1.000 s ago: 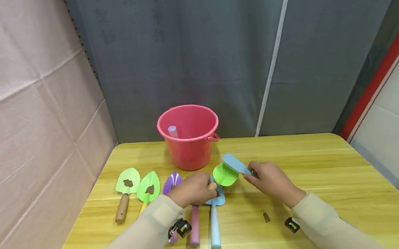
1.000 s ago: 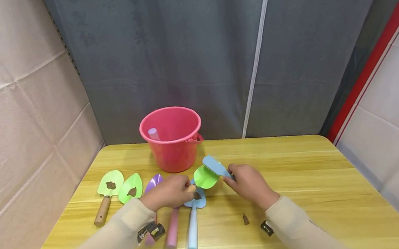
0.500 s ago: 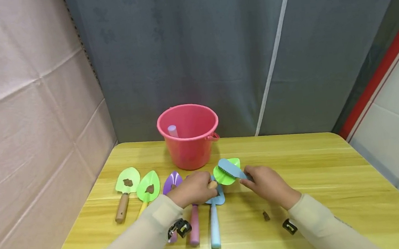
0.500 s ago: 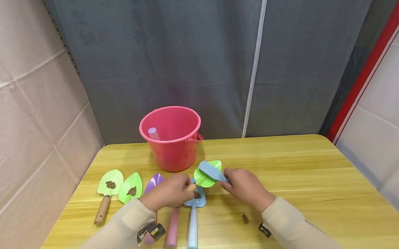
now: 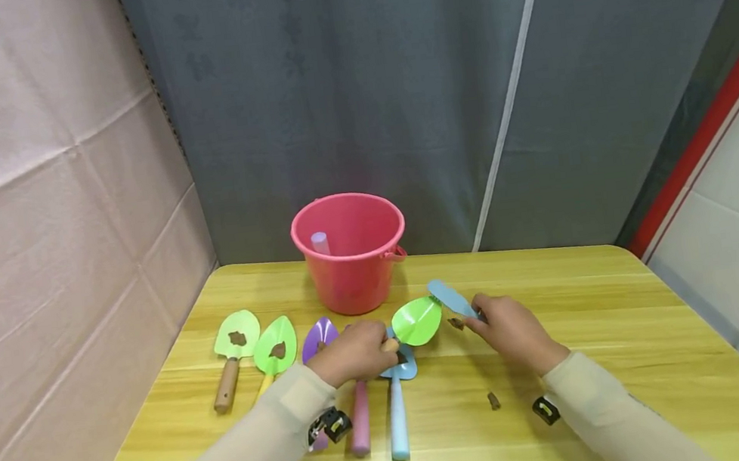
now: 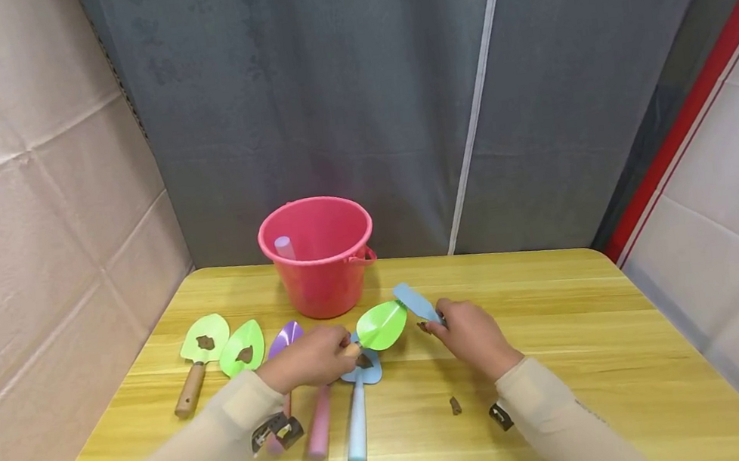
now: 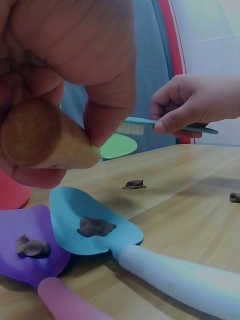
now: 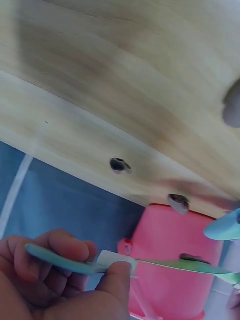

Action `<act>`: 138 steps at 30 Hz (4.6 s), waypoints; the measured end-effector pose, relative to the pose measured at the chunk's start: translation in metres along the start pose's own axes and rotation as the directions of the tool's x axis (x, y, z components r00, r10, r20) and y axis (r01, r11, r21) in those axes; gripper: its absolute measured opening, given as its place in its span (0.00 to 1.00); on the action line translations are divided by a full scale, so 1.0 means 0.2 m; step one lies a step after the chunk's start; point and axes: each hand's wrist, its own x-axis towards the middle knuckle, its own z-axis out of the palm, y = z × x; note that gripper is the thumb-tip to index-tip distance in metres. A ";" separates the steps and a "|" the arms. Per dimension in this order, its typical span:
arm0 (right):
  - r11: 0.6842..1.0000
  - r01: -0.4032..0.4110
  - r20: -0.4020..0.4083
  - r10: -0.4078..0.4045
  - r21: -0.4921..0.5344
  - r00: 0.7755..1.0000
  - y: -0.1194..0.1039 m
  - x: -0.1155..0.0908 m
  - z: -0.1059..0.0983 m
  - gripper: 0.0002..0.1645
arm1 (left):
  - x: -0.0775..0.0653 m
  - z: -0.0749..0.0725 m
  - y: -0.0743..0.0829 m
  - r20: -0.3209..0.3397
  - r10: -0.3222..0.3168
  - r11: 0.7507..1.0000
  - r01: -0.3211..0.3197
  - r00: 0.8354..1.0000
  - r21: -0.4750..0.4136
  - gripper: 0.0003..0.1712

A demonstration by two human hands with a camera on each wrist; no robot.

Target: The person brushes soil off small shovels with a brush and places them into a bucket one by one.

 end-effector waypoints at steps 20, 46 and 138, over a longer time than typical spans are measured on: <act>0.995 -0.095 0.012 0.095 0.006 0.995 0.15 -0.02 0.00 0.11 | 0.01 0.03 -0.01 -0.060 -0.089 0.987 0.080 0.994 -0.136 0.09; 0.998 -0.063 -0.002 0.063 0.024 0.998 0.10 -0.01 -0.04 0.11 | 0.00 0.01 0.01 -0.194 -0.087 0.996 0.090 0.977 0.006 0.07; 0.993 0.092 0.021 -0.094 0.068 0.995 -0.17 -0.01 -0.05 0.09 | 0.01 0.05 0.01 -0.070 0.021 0.998 -0.017 0.997 0.061 0.07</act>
